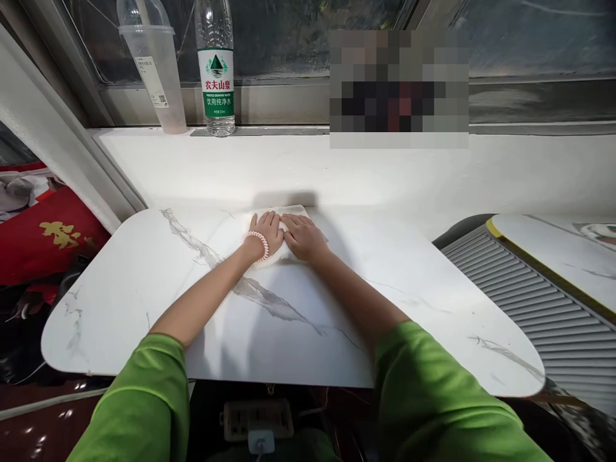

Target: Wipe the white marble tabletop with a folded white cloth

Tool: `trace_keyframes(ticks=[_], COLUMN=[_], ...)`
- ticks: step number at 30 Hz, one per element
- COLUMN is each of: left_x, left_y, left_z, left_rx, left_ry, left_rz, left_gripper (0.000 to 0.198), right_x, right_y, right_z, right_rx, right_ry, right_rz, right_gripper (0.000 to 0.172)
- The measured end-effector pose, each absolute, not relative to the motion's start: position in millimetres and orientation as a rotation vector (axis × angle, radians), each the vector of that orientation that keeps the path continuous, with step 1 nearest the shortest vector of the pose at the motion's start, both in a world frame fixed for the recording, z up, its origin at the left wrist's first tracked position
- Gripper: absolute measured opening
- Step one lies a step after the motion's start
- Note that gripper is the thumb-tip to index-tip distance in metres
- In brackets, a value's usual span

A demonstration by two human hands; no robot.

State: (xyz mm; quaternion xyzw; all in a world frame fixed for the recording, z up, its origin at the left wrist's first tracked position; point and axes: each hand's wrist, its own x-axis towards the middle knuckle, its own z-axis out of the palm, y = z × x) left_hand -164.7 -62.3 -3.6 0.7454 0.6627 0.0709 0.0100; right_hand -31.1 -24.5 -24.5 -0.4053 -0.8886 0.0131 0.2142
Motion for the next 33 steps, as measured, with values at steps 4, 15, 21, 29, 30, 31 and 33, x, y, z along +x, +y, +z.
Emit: trace_keyframes(ticks=[4,15,21,29,30,31,33], left_x=[-164,-174,-202,-255,-259,-261,-262], left_y=[-97,-234,-166,-61,-55,-51,-50], left_z=[-8,-9,-5,3,4,5,5], left_rx=[2.440,2.619,2.427,2.274,2.260,2.245,2.225], left_ry=[1.986,1.683,1.891,2.101,2.104,2.109,2.120], left_rz=[0.209,0.306,0.174,0.175,0.170,0.168,0.175], left_gripper=[0.054,0.054,0.051,0.047,0.047,0.047,0.047], right_x=[-21,-11,-53,-125,-130,-132,-133], right_y=[-66,-216,-136,-38,-35,-33,-33], right_z=[-27,-16,-11,-8,-8,-8,-10], right_rx=[-1.120,-0.964,-0.967,-1.076,-1.109,-1.132,-1.135], right_ry=[-2.526,-2.584,-2.604,-2.570,-2.559,-2.549,-2.536], right_rz=[-0.051,-0.297,-0.091,-0.095,-0.101,-0.102,-0.099], right_gripper=[0.052,0.054,0.049,0.038,0.038,0.038,0.040])
